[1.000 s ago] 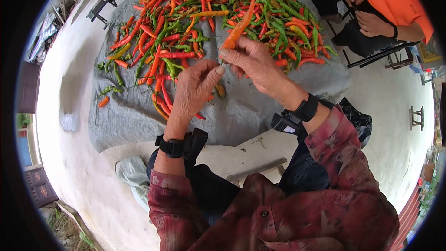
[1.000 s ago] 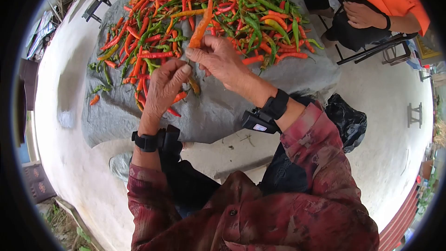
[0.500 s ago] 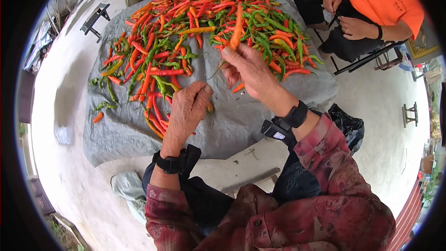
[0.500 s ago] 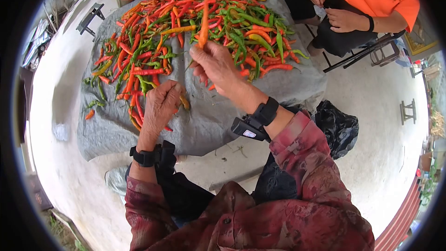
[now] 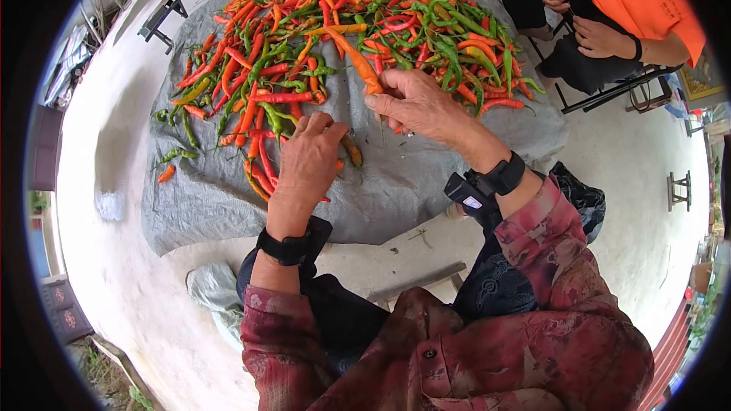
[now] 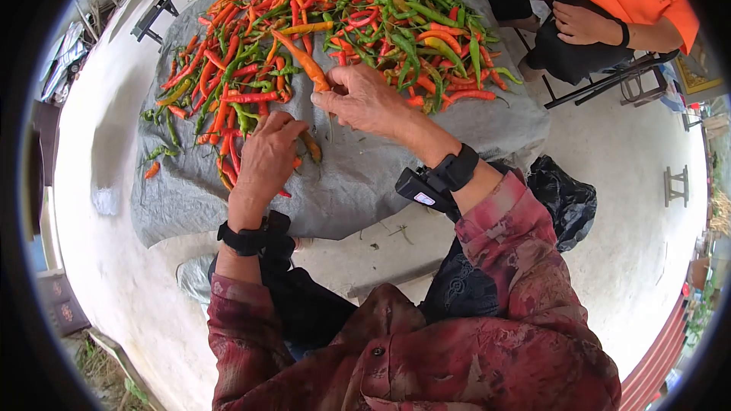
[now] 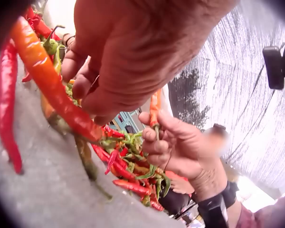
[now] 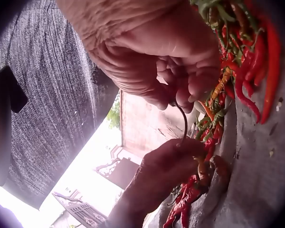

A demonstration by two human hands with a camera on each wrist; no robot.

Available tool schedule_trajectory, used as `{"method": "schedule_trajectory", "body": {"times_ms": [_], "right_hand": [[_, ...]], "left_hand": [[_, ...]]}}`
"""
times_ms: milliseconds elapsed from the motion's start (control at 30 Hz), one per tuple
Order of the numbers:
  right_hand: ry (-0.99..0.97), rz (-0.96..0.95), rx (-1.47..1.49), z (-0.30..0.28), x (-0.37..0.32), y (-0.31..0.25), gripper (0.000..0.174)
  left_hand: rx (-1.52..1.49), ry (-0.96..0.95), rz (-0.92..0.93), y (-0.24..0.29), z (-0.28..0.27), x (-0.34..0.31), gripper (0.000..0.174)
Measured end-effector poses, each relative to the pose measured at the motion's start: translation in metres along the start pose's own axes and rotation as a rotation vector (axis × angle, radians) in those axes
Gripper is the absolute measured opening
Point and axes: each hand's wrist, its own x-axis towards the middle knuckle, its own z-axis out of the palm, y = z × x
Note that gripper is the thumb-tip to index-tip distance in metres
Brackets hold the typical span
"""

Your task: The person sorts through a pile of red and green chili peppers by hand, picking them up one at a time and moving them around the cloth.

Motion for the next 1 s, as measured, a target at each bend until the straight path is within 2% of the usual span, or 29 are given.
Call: {"method": "schedule_trajectory", "body": {"times_ms": [33,100,133,200,233,267,333,367,433,467,533,567,633,733,867,933,967,1000], "right_hand": [[0.0,0.002,0.0,0.001,0.0,0.002,0.031],[0.01,0.031,0.329,0.003,0.0,0.007,0.027],[0.01,0.031,0.329,0.002,0.0,0.007,0.027],[0.139,0.03,0.552,-0.007,0.002,0.008,0.022],[0.139,0.03,0.552,-0.011,0.004,0.01,0.022],[0.242,-0.024,0.681,-0.016,0.006,0.012,0.022],[0.42,-0.142,0.989,-0.023,0.009,0.013,0.024],[0.421,-0.141,0.989,-0.025,0.008,0.014,0.024],[0.407,-0.104,1.262,-0.028,0.006,0.011,0.02],[0.408,-0.105,1.262,-0.027,0.005,0.011,0.02],[0.15,0.051,0.881,-0.017,0.001,0.014,0.023],[0.153,0.051,0.883,-0.008,0.001,0.016,0.023],[0.111,-0.254,-0.084,0.015,-0.001,0.016,0.022],[0.04,-0.25,-0.248,0.028,-0.01,0.011,0.02],[0.011,-0.192,-0.241,0.019,-0.007,0.003,0.021],[0.051,-0.221,-0.324,0.009,-0.002,0.006,0.02],[0.047,-0.225,-0.32,0.005,-0.001,0.007,0.02],[0.063,-0.14,0.035,0.0,-0.002,0.005,0.021]], "left_hand": [[0.1,-0.036,0.027,0.0,0.003,-0.001,0.029],[0.1,-0.056,0.015,0.0,0.003,0.0,0.028],[0.101,-0.073,0.003,0.0,0.002,0.001,0.027],[0.102,-0.056,0.01,0.0,0.002,0.001,0.025],[0.105,-0.039,0.017,-0.001,0.001,0.001,0.024],[0.105,-0.04,0.017,-0.001,0.001,0.002,0.024],[0.104,0.011,-0.013,-0.002,0.001,0.004,0.02],[0.104,0.01,-0.012,-0.001,-0.001,0.005,0.02],[-0.06,0.163,0.01,0.002,-0.005,0.008,0.019],[-0.06,0.162,0.011,0.003,-0.007,0.01,0.019],[-0.169,0.223,0.0,0.006,-0.009,0.012,0.019],[-0.17,0.221,0.002,0.006,-0.009,0.013,0.019],[-0.163,0.255,0.068,0.005,-0.01,0.014,0.02],[-0.153,0.242,0.086,0.009,-0.012,0.013,0.019],[-0.135,0.318,0.079,0.012,-0.02,0.011,0.017],[-0.181,0.418,-0.115,0.007,-0.03,0.007,0.013],[-0.175,0.418,-0.119,0.005,-0.035,0.005,0.013],[-0.206,0.38,-0.168,0.004,-0.041,0.003,0.011]]}}
